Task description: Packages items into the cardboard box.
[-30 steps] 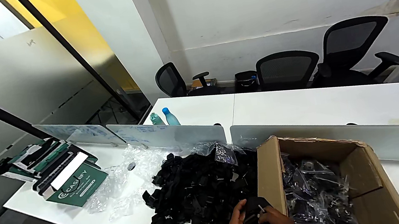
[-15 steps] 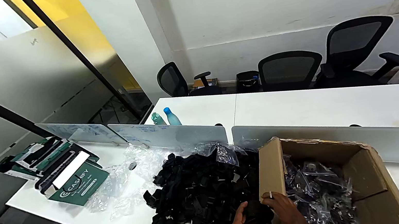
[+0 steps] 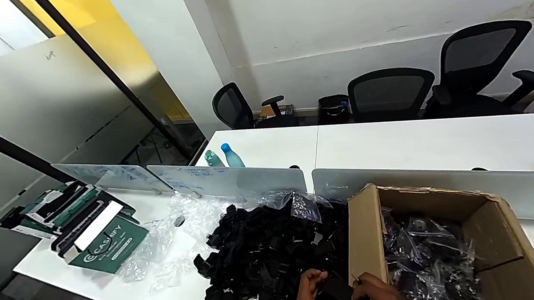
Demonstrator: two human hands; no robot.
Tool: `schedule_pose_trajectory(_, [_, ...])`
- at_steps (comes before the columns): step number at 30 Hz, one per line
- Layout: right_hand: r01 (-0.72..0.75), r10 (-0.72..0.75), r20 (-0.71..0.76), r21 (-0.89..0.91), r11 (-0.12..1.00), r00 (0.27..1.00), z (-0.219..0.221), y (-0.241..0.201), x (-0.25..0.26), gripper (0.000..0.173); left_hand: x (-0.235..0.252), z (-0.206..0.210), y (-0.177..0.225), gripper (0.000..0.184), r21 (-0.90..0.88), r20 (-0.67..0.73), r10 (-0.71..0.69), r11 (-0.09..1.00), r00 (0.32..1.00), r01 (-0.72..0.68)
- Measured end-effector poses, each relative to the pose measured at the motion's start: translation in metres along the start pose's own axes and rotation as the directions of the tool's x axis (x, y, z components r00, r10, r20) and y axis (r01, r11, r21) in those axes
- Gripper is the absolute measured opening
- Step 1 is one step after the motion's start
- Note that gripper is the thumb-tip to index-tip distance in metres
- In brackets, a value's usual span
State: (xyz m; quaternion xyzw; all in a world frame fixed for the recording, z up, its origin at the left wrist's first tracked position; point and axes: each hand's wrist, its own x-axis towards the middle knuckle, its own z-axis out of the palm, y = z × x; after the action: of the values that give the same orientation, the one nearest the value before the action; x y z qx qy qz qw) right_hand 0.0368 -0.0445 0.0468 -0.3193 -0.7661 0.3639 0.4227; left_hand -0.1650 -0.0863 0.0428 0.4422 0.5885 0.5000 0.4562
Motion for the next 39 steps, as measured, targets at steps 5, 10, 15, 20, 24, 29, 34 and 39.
schedule_pose_trajectory(5, [-0.003, 0.006, -0.052, 0.043, 0.999, 0.999, 0.019, -0.006, -0.016, 0.017, -0.002, 0.006, 0.011, 0.060, -0.413, -0.026, -0.144, 0.902, 0.989, 0.121])
schedule_pose_trajectory(10, [0.056, -0.048, -0.069, 0.125, 0.991, 0.996, 0.022, -0.005, -0.021, 0.023, -0.006, 0.007, 0.025, 0.057, -0.683, 0.043, -0.298, 0.687, 0.954, 0.246])
schedule_pose_trajectory(15, [0.125, -0.112, -0.104, 0.123, 0.984, 0.988, 0.025, -0.001, -0.020, 0.010, -0.008, 0.004, 0.011, 0.058, -0.826, 0.175, -0.163, 0.513, 0.971, 0.235])
schedule_pose_trajectory(20, [0.122, -0.126, -0.167, -0.038, 0.992, 0.978, 0.024, 0.001, -0.023, 0.004, -0.008, 0.001, 0.017, 0.064, -0.750, 0.252, -0.154, 0.594, 0.956, 0.293])
schedule_pose_trajectory(24, [0.115, -0.165, -0.200, -0.239, 0.964, 0.966, 0.015, 0.005, -0.016, 0.028, -0.002, -0.008, 0.009, 0.067, -0.704, 0.346, -0.056, 0.644, 0.937, 0.298])
schedule_pose_trajectory(29, [0.212, -0.247, -0.047, -0.373, 0.903, 0.968, 0.003, 0.016, -0.007, 0.040, 0.002, -0.011, 0.000, 0.085, -0.557, 0.426, 0.086, 0.809, 0.901, 0.187])
schedule_pose_trajectory(34, [0.331, -0.289, 0.180, -0.285, 0.900, 0.940, -0.005, 0.022, -0.004, 0.035, 0.004, -0.012, 0.000, 0.102, -0.508, 0.489, 0.128, 0.846, 0.863, 0.162])
schedule_pose_trajectory(39, [0.272, -0.233, 0.184, -0.230, 0.934, 0.955, -0.007, 0.026, -0.006, 0.033, 0.002, -0.017, -0.003, 0.108, -0.535, 0.553, 0.138, 0.815, 0.822, 0.224])
